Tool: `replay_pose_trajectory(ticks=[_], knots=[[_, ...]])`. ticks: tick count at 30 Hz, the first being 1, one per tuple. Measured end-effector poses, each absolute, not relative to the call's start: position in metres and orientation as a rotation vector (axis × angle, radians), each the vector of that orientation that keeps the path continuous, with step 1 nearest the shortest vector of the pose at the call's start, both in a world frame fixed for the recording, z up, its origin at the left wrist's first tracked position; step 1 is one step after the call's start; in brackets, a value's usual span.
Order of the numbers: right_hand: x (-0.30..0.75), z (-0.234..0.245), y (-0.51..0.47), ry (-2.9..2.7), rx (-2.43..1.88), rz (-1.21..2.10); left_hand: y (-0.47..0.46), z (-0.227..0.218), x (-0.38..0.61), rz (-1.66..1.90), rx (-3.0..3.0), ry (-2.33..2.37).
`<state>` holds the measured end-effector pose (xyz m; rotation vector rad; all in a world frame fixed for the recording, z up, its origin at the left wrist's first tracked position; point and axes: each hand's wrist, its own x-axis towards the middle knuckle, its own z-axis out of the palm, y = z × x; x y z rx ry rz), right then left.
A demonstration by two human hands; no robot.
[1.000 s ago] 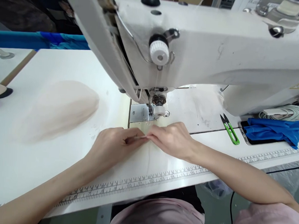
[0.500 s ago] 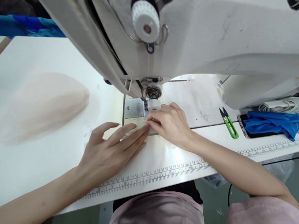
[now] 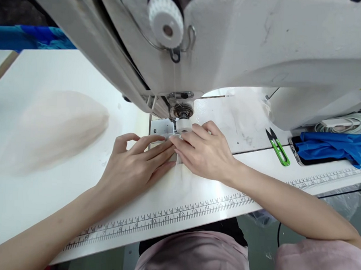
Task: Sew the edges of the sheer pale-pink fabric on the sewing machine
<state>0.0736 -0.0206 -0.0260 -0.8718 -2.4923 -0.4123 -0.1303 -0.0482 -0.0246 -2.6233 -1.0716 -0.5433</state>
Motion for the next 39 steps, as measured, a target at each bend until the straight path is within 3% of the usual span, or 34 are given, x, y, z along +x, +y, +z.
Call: replay_pose_trajectory(ticks=[39], knots=[[0.0791,-0.0303,-0.0140,-2.592,-1.084,-0.456,-0.0481,-0.0254,-0.1249,-0.419,-2.488,-1.170]])
